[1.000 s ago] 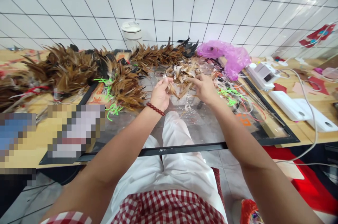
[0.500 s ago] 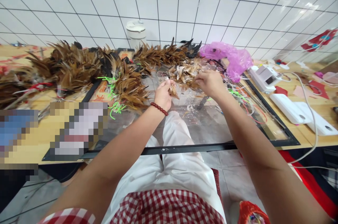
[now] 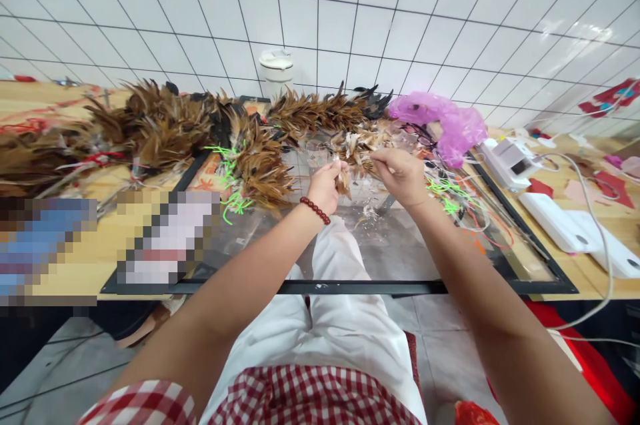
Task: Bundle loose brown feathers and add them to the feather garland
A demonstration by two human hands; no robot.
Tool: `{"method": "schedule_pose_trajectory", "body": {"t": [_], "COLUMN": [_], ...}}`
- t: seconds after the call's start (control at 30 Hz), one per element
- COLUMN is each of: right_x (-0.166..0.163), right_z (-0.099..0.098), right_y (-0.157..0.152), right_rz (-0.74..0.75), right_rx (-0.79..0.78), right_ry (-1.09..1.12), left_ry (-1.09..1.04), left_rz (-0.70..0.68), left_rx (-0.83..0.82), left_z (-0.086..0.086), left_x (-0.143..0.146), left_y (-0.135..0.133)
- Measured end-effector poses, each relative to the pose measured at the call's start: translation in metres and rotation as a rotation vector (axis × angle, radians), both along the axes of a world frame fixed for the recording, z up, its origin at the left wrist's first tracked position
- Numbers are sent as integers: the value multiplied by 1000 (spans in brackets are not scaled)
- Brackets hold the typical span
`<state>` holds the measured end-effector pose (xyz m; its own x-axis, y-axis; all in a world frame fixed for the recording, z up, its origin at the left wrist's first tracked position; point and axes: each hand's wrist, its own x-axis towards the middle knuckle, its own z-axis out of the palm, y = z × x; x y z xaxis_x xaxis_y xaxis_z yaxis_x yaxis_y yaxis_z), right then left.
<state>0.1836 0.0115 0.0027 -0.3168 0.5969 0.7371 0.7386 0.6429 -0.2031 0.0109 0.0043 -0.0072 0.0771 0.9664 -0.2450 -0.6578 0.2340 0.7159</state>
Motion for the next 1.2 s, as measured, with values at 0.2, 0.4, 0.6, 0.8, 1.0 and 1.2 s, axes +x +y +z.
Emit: {"method": "schedule_pose_trajectory", "body": {"t": [0.2, 0.4, 0.6, 0.8, 1.0, 1.2], "right_x": [-8, -9, -32, -11, 5, 21], "right_z": [5, 3, -4, 2, -2, -11], "right_y": [-9, 21, 32, 33, 20, 17], "right_rz": [-149, -459, -521, -61, 137, -227], "right_rx": [-97, -513, -524, -778, -852, -566], "right_ry": [-137, -132, -128, 514, 743, 383], "left_ry": [-38, -13, -13, -8, 17, 15], "left_rz": [-82, 102, 109, 118, 110, 107], "left_rx": [15, -73, -75, -93, -63, -44], "left_z": [4, 5, 4, 4, 3, 1], "left_x": [2, -7, -8, -7, -5, -7], "left_y": [-4, 6, 6, 5, 4, 6]}}
